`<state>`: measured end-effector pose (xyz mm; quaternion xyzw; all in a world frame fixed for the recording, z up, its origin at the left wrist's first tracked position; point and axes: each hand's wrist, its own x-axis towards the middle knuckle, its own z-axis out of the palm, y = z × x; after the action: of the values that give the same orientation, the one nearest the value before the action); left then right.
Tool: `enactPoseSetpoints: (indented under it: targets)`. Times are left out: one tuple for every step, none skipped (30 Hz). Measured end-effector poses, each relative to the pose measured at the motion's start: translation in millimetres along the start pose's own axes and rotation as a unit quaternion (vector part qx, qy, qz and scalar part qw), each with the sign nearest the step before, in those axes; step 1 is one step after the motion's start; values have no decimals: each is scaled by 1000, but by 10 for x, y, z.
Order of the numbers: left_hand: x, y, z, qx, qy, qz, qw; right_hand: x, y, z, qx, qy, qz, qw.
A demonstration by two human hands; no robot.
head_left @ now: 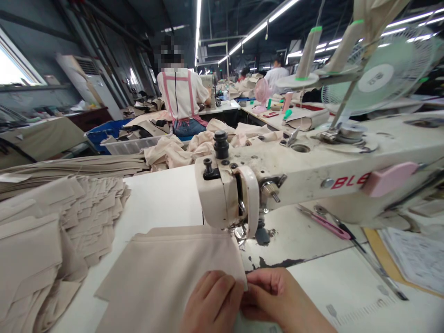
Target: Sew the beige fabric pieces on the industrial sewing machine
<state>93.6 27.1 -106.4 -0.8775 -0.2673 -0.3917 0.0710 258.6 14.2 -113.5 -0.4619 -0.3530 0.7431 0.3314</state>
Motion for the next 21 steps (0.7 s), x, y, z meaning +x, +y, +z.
enactPoseSetpoints:
  targets:
    - [1, 5, -10, 2, -8, 1, 1000, 1, 4, -2, 1, -1, -2, 1000]
    - [1, 11, -17, 2, -16, 3, 1000, 0, 4, -3, 3, -1, -5, 1000]
    - [1, 16, -21, 3, -19, 3, 1000, -3, 0, -2, 6, -1, -7, 1000]
    - [1, 20, -23, 6, -15, 4, 1000, -11, -7, 1, 9, -3, -9, 1000]
    - [2, 22, -23, 14, -11, 2, 1000, -24, -17, 7, 17, -9, -13, 1000]
    - [4, 22, -22, 23, -5, 1, 1000, -41, -28, 14, 31, -16, -18, 999]
    - [5, 21, -21, 31, -1, 1, 1000, -62, -36, 19, 45, -23, -26, 998]
    - [5, 18, -20, 35, -1, 2, 999, -84, -39, 19, 53, -31, -34, 998]
    - [3, 14, -19, 36, -6, 5, 999, -105, -35, 11, 50, -44, -40, 997]
    - [-3, 12, -17, 32, -12, 9, 999, -123, -24, -6, 33, -54, -40, 997]
    - [-11, 11, -12, 26, -18, 12, 999, -137, -6, -33, -3, -50, -48, 998]
    - [-22, 13, -4, 21, -20, 14, 999, -144, 15, -69, -63, -28, -76, 995]
    - [-35, 15, 5, 16, -23, 15, 999, -145, 33, -111, -143, 6, -129, 981]
    - [-46, 17, 14, 9, -16, 18, 1000, -137, 45, -155, -237, 42, -202, 949]
    - [-54, 14, 20, -1, -2, 18, 1000, -122, 47, -197, -332, 67, -289, 896]
    - [-54, 2, 22, -18, 0, 8, 1000, -100, 36, -231, -410, 72, -371, 830]
    - [-46, -21, 17, -40, -7, -10, 999, -72, 15, -257, -467, 54, -434, 769]
    - [-29, -60, 7, -60, -22, -38, 997, -41, -14, -271, -504, 22, -472, 723]
    - [-4, -113, -8, -71, -53, -72, 993, -10, -45, -276, -528, -5, -493, 692]
    - [26, -179, -23, -74, -94, -104, 987, 17, -75, -272, -544, -20, -507, 668]
    - [56, -254, -34, -73, -143, -127, 979, 40, -101, -263, -559, -24, -515, 649]
